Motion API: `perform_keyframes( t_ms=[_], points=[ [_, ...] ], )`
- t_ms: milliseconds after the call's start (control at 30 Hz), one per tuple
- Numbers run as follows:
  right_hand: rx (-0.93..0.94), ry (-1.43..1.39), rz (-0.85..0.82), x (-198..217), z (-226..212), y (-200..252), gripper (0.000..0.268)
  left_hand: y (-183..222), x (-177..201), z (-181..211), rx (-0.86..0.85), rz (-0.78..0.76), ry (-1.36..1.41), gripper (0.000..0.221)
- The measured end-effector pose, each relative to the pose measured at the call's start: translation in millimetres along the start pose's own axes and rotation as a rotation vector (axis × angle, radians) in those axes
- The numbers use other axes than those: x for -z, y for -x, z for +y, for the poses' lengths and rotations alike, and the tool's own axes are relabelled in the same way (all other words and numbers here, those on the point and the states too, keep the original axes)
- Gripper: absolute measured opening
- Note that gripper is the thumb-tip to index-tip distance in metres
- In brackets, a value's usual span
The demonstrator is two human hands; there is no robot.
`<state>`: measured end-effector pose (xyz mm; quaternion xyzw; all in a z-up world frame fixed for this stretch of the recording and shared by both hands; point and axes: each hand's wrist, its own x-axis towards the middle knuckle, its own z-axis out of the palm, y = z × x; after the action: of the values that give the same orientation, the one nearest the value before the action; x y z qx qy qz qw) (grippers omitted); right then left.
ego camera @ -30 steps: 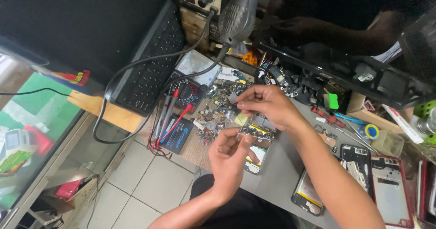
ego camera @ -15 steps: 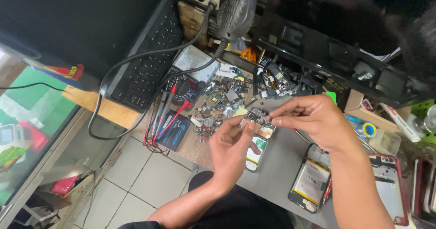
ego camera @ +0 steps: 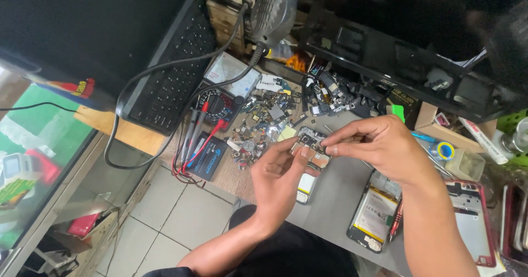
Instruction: Prying a motherboard from a smartphone frame using a small tool at a repair bench.
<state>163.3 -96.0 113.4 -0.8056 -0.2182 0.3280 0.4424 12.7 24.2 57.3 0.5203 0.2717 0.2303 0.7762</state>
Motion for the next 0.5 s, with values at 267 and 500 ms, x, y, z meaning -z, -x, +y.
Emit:
perform_keyframes(
  t_ms=[267, 500],
  points=[
    [0.056, -0.057, -0.005, 1, 8, 3, 0.019, 4, 1, -5, -0.032, -0.065, 0.134, 0.036],
    [0.064, -0.078, -0.012, 2, 13, 5, 0.019, 6, 1, -1, -0.038, -0.067, 0.077, 0.039]
  ],
)
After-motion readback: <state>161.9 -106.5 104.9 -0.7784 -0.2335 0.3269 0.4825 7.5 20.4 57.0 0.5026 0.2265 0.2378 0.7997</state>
